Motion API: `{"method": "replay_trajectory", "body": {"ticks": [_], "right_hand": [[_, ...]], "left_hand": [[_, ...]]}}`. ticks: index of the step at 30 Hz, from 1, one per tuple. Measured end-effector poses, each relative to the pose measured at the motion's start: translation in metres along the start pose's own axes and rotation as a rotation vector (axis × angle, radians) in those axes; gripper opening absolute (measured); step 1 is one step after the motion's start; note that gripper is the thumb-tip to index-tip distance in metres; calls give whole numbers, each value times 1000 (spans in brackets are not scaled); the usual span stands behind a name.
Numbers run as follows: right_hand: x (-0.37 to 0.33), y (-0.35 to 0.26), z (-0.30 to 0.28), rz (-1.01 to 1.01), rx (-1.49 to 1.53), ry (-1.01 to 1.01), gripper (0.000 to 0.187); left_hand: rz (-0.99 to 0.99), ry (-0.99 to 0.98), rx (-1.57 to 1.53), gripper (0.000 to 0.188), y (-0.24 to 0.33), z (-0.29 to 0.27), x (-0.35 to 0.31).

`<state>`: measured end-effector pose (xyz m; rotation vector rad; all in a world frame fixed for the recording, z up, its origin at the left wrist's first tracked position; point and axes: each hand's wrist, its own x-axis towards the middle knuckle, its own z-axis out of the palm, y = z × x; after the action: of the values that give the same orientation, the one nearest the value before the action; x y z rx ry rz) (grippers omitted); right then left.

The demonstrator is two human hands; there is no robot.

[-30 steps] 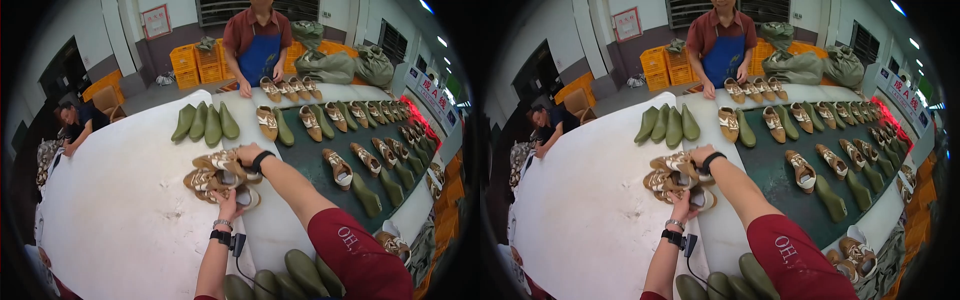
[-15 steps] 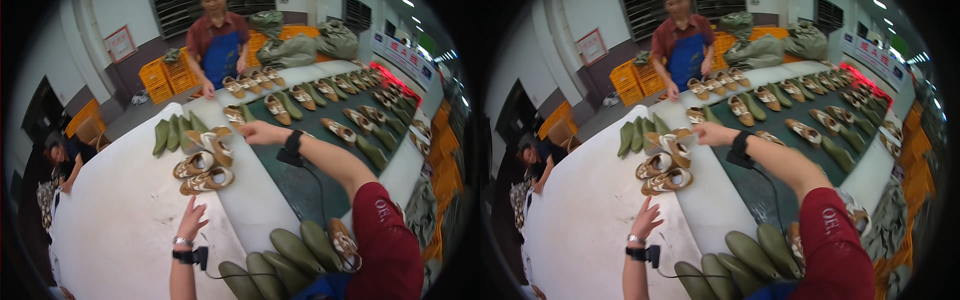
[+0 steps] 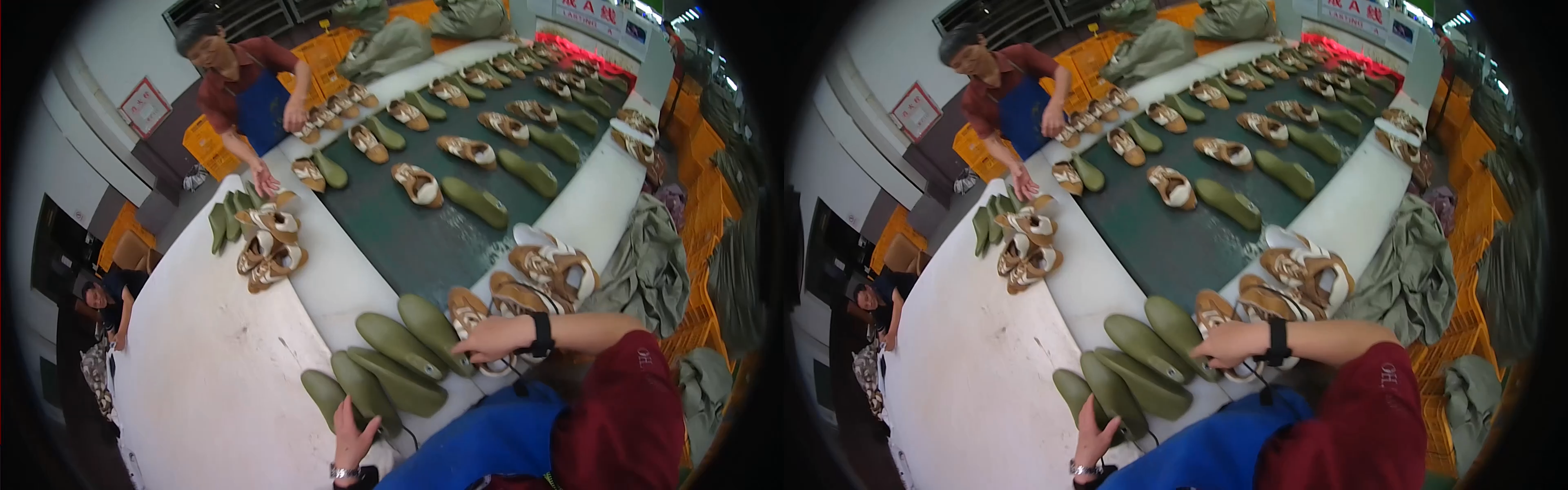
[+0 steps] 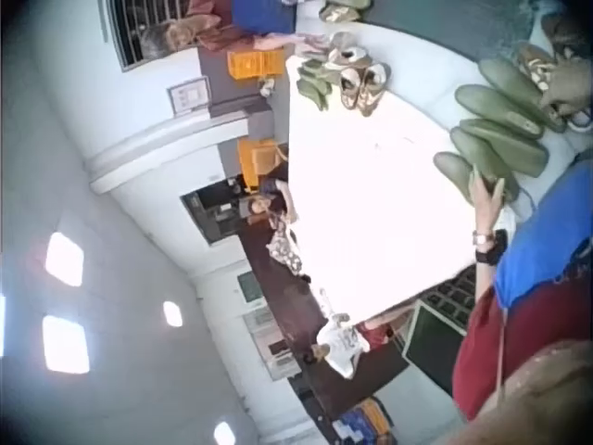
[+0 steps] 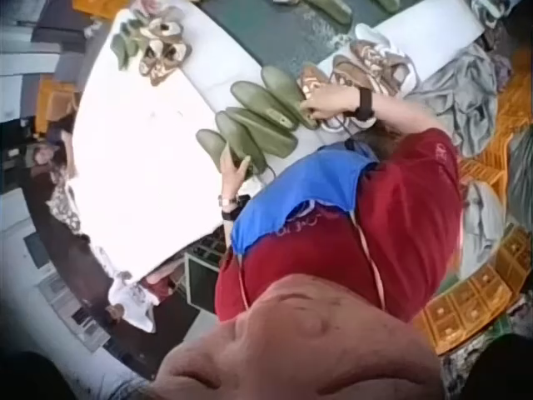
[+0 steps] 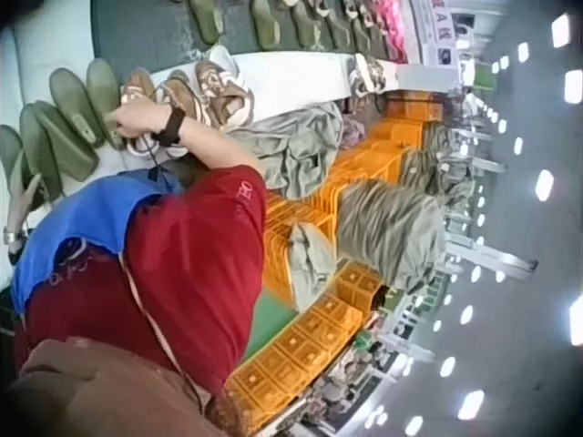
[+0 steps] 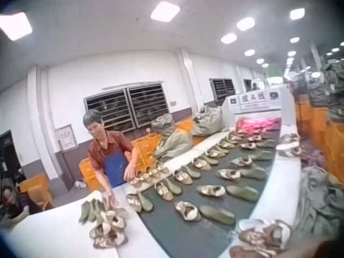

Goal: Organize shoes and shoe lasts on a conveyor belt and work table.

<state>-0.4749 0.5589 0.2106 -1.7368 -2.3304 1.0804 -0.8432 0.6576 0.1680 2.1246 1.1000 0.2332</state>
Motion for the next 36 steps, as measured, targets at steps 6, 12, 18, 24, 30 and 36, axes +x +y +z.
{"method": "replay_trajectory", "body": {"ticks": [6, 12, 18, 24, 30, 36], "right_hand": [[14, -8, 49, 9, -113, -56, 54], [30, -4, 71, 107, -155, -11, 56], [45, -1, 59, 198, 35, 121, 63], [73, 33, 32, 171, 635, 322, 40], [53, 47, -98, 180, 1540, 273, 32], [-5, 18, -259, -144, 1216, 549, 39]], "left_hand": [[-118, 122, 391, 76, 23, 64, -5], [-139, 161, 376, 65, 18, 70, -8], [-18, 202, 537, 66, 41, 70, -4], [106, 159, 266, 73, 57, 87, 31], [-64, 50, 218, 81, 56, 97, 43], [-221, -42, 142, 84, 60, 95, 45]]}}
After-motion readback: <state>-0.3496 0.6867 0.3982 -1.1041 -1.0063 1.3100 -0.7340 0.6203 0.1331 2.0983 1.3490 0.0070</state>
